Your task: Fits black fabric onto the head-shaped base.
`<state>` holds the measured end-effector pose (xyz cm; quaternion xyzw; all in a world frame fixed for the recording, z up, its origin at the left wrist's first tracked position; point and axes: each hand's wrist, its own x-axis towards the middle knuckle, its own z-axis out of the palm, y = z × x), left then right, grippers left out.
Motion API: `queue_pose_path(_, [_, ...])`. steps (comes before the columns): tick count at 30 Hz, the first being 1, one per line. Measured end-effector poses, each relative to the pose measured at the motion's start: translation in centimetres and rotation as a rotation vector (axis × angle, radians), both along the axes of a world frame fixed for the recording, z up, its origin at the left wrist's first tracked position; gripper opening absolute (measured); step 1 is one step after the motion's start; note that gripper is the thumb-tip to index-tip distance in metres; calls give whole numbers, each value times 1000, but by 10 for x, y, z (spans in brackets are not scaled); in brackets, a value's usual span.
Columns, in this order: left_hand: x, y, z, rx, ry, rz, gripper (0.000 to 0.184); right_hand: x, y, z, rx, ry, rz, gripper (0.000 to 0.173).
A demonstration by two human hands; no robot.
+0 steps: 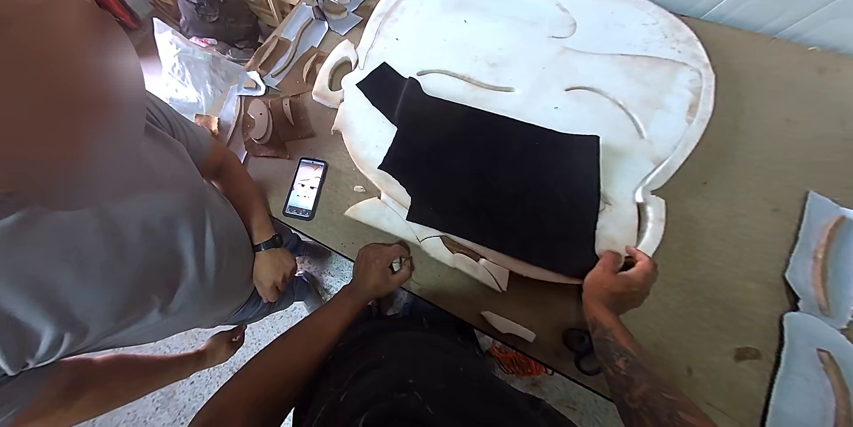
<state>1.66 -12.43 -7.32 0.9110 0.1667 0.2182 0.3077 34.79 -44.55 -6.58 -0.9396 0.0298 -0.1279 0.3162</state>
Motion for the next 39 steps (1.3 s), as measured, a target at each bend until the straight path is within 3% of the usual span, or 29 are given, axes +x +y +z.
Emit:
queue_pose_path(5, [0, 0, -3, -9, -4, -18, 22, 2, -2, -3, -7, -5, 0, 43])
queue_pose_path(8, [-5, 5, 4, -171, -71, -5, 21, 2, -6, -7, -4, -20, 7, 44])
queue_pose_path(11, [-31, 27, 41, -159, -101, 348, 21, 2, -1, 0, 4, -14, 28, 44])
queue_pose_path(13, [-58, 59, 63, -98, 66, 599, 28, -2, 1, 6, 20, 5, 44, 45])
queue_pose_path(17, [-82, 118, 79, -1, 216, 868, 26, 1, 1, 3, 1, -14, 35, 45])
queue_pose_path(26, [-55, 173, 73, -121, 652, 824, 28, 2, 1, 1, 0, -37, 33, 43])
queue_pose_path(39, [-55, 167, 68, -140, 510, 819, 29, 3, -1, 0, 3, -41, 46, 43])
